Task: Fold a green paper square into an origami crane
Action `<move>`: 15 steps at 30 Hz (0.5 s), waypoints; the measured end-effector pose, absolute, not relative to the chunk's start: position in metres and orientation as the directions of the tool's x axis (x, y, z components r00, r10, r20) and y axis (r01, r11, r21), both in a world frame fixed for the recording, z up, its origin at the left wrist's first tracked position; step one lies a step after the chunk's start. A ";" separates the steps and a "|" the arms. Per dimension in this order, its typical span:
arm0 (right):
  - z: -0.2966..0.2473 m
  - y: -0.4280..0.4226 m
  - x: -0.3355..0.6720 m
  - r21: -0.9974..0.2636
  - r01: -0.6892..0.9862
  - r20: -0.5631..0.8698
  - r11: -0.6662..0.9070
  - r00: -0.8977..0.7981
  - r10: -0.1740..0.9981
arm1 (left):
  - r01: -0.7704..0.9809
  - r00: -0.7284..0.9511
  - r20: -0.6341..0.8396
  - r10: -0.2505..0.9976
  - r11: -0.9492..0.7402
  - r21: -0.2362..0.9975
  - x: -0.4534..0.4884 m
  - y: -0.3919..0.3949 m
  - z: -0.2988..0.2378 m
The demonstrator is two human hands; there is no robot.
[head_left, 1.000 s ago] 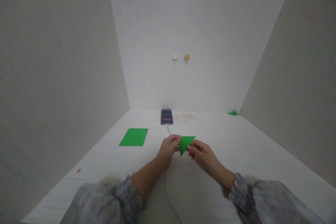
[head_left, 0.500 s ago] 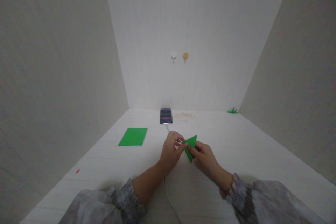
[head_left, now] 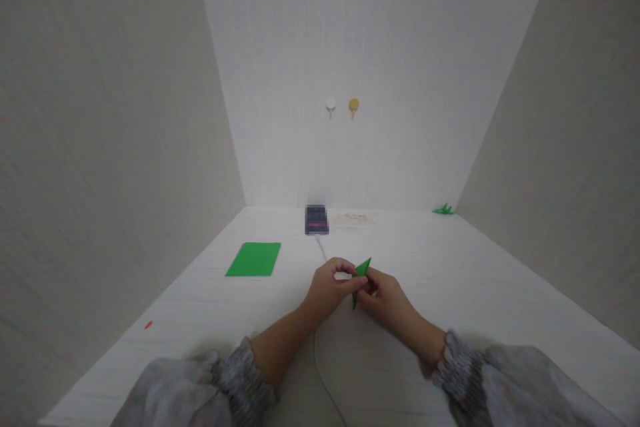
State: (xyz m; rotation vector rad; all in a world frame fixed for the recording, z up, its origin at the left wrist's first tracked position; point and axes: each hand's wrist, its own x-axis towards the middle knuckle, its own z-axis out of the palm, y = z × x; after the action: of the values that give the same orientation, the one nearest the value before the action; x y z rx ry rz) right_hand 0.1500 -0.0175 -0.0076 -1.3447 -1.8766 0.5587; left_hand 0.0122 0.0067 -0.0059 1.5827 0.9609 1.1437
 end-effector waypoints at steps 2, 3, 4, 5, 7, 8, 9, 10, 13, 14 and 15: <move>-0.006 -0.018 0.150 -0.736 0.585 0.301 0.340 -0.168 0.939 | 0.068 0.255 0.246 0.935 -0.271 0.960 0.011 0.008 -0.007; -0.005 -0.019 0.150 -0.747 0.574 0.298 0.336 -0.163 0.940 | 0.054 0.258 0.246 0.934 -0.269 0.962 0.010 0.009 -0.007; -0.004 -0.019 0.150 -0.759 0.559 0.298 0.335 -0.160 0.941 | 0.030 0.266 0.238 0.934 -0.254 0.967 0.010 0.009 -0.007; -0.003 -0.019 0.150 -0.772 0.540 0.299 0.335 -0.157 0.941 | -0.003 0.275 0.221 0.936 -0.229 0.973 0.009 0.009 -0.006; -0.002 -0.019 0.149 -0.803 0.493 0.294 0.335 -0.160 0.942 | -0.069 0.289 0.175 0.941 -0.162 0.984 0.009 0.008 -0.005; -0.001 -0.019 0.149 -0.819 0.469 0.288 0.332 -0.164 0.943 | -0.098 0.292 0.152 0.944 -0.129 0.987 0.008 0.007 -0.004; -0.001 -0.019 0.149 -0.832 0.448 0.283 0.327 -0.165 0.945 | -0.125 0.293 0.133 0.947 -0.100 0.987 0.008 0.007 -0.003; -0.001 -0.019 0.149 -0.842 0.431 0.279 0.323 -0.163 0.946 | -0.150 0.296 0.121 0.947 -0.078 0.986 0.008 0.006 -0.003; -0.004 -0.018 0.149 -0.860 0.397 0.279 0.320 -0.159 0.947 | -0.202 0.302 0.098 0.948 -0.037 0.979 0.007 0.005 -0.001; -0.006 -0.018 0.150 -0.863 0.391 0.279 0.320 -0.158 0.947 | -0.209 0.302 0.092 0.949 -0.029 0.977 0.007 0.005 -0.001; -0.007 -0.017 0.150 -0.864 0.389 0.278 0.319 -0.159 0.947 | -0.214 0.301 0.087 0.950 -0.022 0.977 0.007 0.005 -0.001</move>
State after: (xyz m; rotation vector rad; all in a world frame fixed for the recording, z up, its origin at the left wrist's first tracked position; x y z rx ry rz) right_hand 0.1500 -0.0173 -0.0067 -1.2101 -1.7187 0.8088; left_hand 0.0071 0.0051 -0.0014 1.2265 0.8012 1.1071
